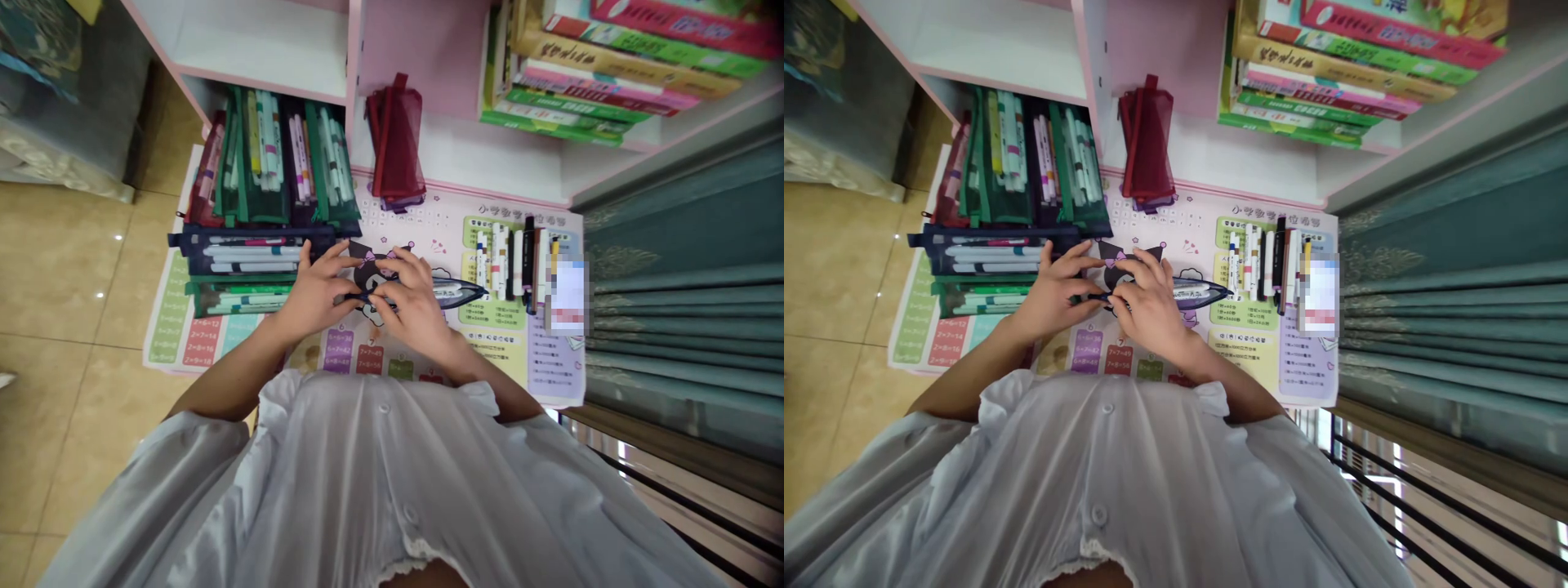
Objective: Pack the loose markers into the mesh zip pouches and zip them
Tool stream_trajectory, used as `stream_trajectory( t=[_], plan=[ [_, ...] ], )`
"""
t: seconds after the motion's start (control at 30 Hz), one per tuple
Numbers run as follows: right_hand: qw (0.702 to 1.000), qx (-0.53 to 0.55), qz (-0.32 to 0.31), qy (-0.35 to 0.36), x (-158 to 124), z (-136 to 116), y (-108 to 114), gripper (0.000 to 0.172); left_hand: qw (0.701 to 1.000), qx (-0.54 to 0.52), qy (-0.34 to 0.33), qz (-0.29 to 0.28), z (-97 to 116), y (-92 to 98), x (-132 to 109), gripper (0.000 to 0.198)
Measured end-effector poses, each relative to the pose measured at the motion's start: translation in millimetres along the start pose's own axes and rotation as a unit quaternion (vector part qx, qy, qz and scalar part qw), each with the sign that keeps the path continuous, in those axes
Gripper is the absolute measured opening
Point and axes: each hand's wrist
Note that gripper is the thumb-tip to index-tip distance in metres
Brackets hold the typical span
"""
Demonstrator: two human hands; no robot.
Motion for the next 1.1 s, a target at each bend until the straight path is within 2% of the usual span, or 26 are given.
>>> stream_trajectory(
  t=[0.53,1.1],
  plan=[
    [1.000,-0.011,-0.007,-0.014,-1.7,4.2,0.4,0.027,1.000,-0.006,0.003,-0.002,-1.2,0.0,-0.3,0.020],
    [0.999,0.004,-0.009,-0.036,-4.5,8.5,4.8,0.026,1.000,-0.014,0.003,0.002,-0.4,1.0,0.2,0.016]
  ],
)
Point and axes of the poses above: each hand's wrist, its own x-axis towards the middle knuckle, its own y-axis out of the back of the hand, z = x × y, and after that the axes turned 2 degrees about x, right-handed
